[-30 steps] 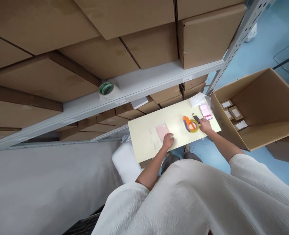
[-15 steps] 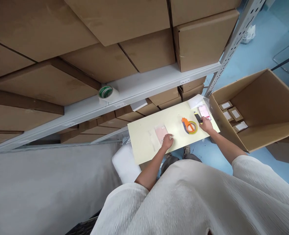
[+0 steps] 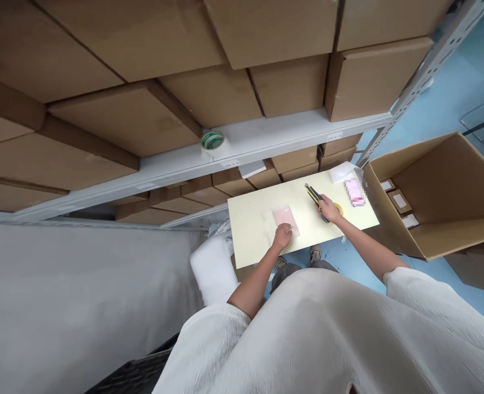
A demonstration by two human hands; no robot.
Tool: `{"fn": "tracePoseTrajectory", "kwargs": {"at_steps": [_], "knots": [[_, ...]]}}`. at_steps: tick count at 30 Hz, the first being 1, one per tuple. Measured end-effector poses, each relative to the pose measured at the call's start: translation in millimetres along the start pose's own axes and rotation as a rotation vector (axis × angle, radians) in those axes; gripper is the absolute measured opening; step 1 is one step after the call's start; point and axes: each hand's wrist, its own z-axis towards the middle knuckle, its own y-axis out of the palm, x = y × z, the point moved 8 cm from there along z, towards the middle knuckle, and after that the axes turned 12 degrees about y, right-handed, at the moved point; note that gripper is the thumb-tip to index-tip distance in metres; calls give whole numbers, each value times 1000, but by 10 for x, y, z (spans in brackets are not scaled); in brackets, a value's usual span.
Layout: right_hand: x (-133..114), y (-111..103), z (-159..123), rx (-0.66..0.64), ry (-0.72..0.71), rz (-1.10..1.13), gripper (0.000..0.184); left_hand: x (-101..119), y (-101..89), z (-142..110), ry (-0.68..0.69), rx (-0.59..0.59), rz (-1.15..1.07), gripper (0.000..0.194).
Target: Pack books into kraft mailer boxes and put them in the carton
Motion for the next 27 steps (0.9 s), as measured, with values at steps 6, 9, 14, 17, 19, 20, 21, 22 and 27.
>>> {"fn": "tracePoseTrajectory", "kwargs": {"at_steps": [6,9,14,17,19,20,21,22,27], "knots": [[89,1057,-223,-142,60,-115,23,-538,-476,-437,-13,82,-3,35],[177,1497,-324,-163,86,-186,24,-840,-682,-671,-50,107,10,37],[255,1961,-404,-39,114,-368,20,-1197,-888,-928,-65,86,27,39],[276,2165,-392,37,154,-436,24,-1321,-941,-1010,-65,48,30,40],[279,2297,-357,64,178,-466,26,-1396,-939,-1063,-86,-1,34,43],[272,2355,-331,77,184,-474,26,-1429,-929,-1092,-98,-31,38,44],[262,2408,-301,88,189,-477,26,-1456,-917,-1123,-104,-61,44,46],[250,2455,-268,96,194,-477,26,-1475,-904,-1154,-104,-90,50,47],[187,2605,-94,101,211,-489,23,-1485,-873,-1276,-70,-177,60,52]]}}
